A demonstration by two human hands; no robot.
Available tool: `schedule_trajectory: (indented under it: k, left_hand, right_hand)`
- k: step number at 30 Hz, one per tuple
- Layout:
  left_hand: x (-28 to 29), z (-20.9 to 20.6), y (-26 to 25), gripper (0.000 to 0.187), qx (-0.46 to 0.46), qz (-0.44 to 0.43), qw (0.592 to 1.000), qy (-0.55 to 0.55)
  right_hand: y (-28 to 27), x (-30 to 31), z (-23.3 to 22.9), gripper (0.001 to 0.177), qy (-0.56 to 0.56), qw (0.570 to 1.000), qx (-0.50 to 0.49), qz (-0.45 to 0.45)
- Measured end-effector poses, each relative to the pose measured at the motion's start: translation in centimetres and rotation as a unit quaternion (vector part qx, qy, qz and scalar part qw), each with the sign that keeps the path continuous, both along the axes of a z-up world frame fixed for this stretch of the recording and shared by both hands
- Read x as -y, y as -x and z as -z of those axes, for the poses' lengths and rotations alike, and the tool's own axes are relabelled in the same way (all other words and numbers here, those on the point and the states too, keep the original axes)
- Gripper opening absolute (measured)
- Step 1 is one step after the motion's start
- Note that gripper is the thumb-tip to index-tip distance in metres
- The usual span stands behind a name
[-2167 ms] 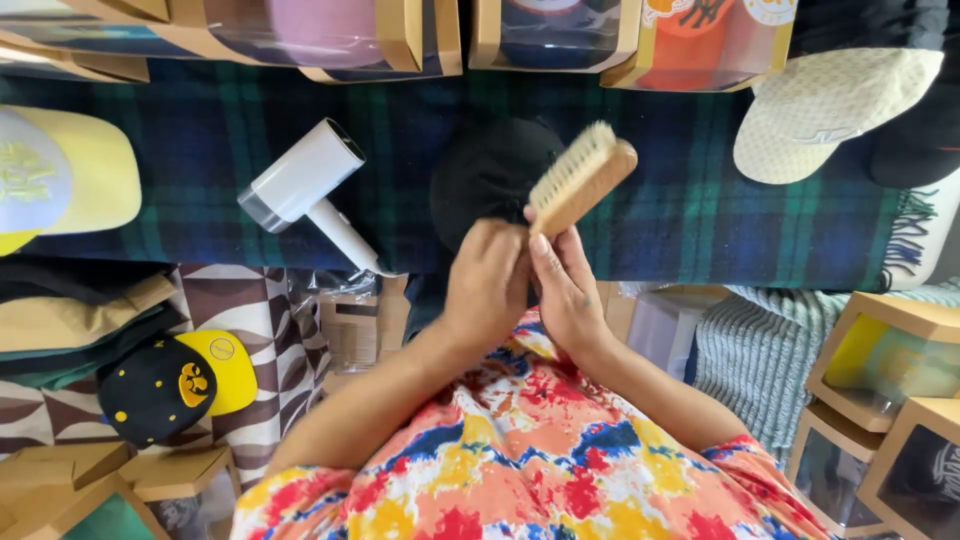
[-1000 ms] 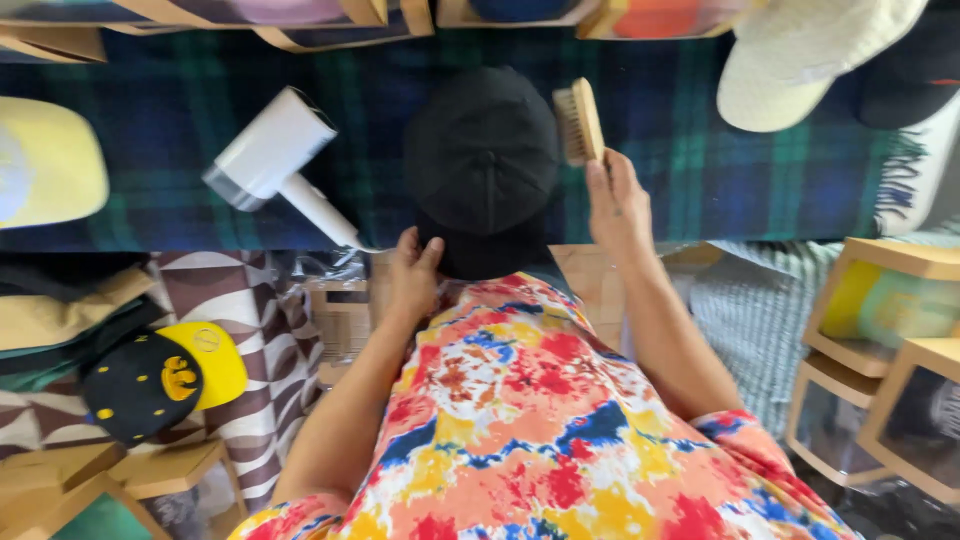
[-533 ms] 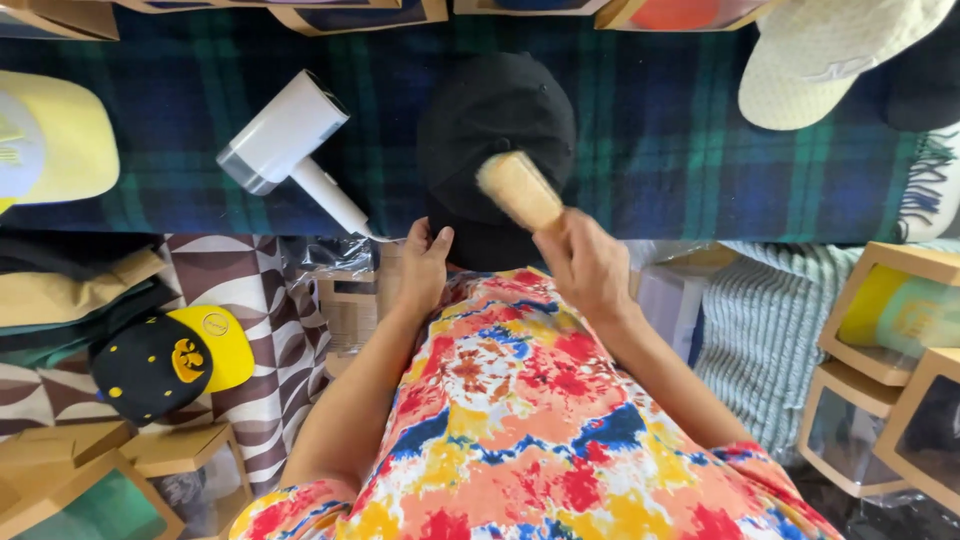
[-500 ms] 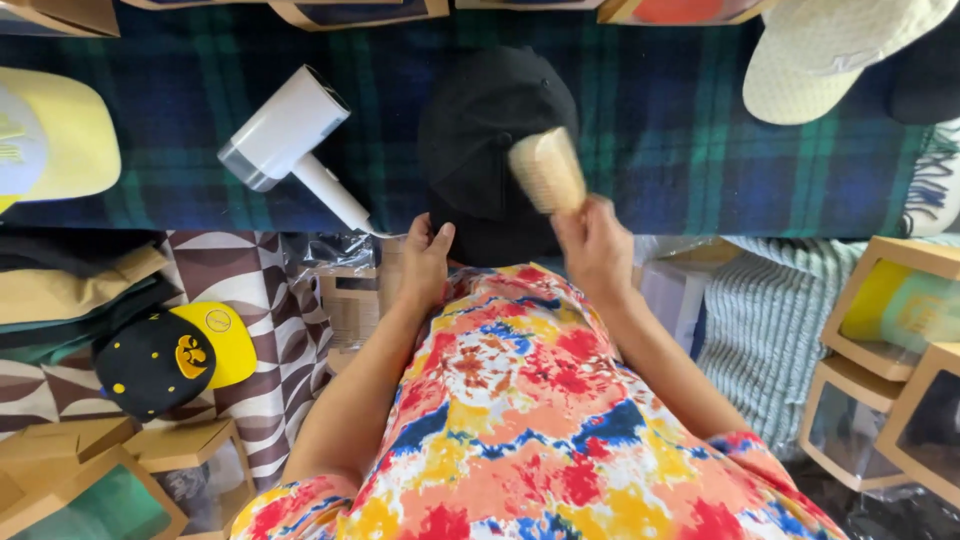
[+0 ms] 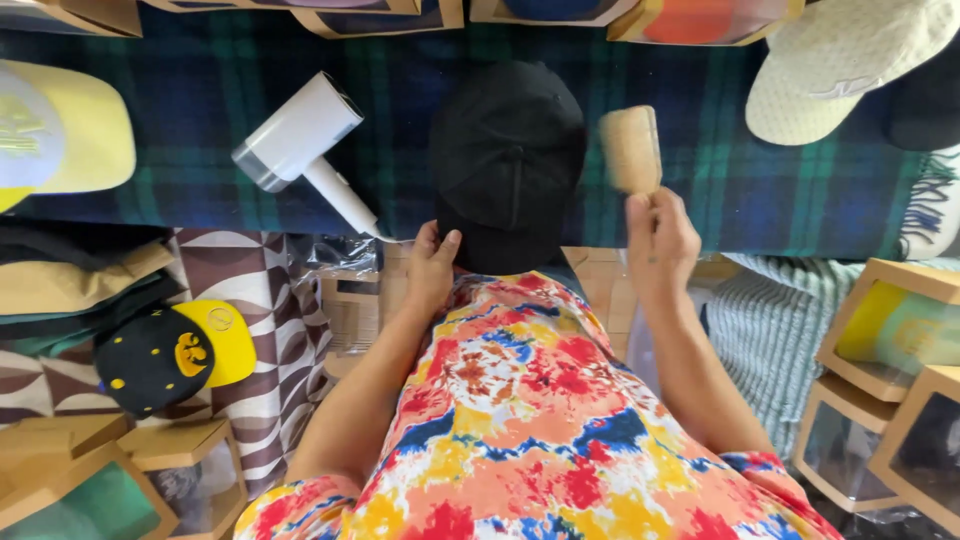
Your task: Cleaning a black baseball cap using a brush and a lint roller on a workspace.
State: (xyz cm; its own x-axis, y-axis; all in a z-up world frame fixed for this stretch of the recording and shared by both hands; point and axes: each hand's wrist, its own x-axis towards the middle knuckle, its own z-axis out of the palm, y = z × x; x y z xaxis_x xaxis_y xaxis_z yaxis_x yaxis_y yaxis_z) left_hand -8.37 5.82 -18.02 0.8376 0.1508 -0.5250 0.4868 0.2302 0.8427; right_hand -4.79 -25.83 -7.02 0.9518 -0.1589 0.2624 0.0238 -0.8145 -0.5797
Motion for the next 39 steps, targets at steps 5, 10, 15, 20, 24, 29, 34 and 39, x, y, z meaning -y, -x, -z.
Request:
schedule_trajectory:
  k: [5,10,15,20,24,29,34,39]
  left_hand:
    - [0.3,-1.7,-0.2,0.021,-0.014,0.006,1.0,-0.005]
    - [0.1,-1.2,0.4,0.022,-0.016,0.008,1.0,-0.003]
    - [0.1,-0.9,0.2,0.022,-0.031,0.032,0.999,-0.007]
    - [-0.4,-0.3,0.0,0.02,-0.045,0.043,0.998,0.002]
    - [-0.4,-3.3,-0.7,0.02,-0.074,0.047,0.996,0.028]
    - [-1.2,1.5,0.2,0.018,-0.119,0.046,0.99,0.054]
    - [-1.1,2.7,0.8,0.02,-0.163,0.035,0.985,0.052]
    - [-1.6,2.4,-0.1,0.018,-0.179,0.051,0.981,0.054]
  right_hand:
    - [-4.1,-4.7,-6.3,0.023,0.177,0.973,0.027,-0.147]
    - [-8.1,-1.5,-7.5,0.032,0.26,0.961,0.045,-0.088]
    - [-9.3,-2.5,-8.7,0.031,0.221,0.939,0.092,-0.248]
    - [-8.5,-3.4,-9.7,0.028,0.238,0.945,0.068,-0.213]
    - [-8.7,-1.2,0.1,0.021,0.116,0.972,-0.031,-0.202]
    - [-7.0,2.7,8.1,0.024,-0.018,0.965,-0.251,-0.073]
    - [-8.2,-3.0,-5.9,0.022,-0.042,0.98,-0.187,-0.06]
    - [-14.5,-2.5,-2.9,0.03,-0.022,0.95,-0.206,-0.233]
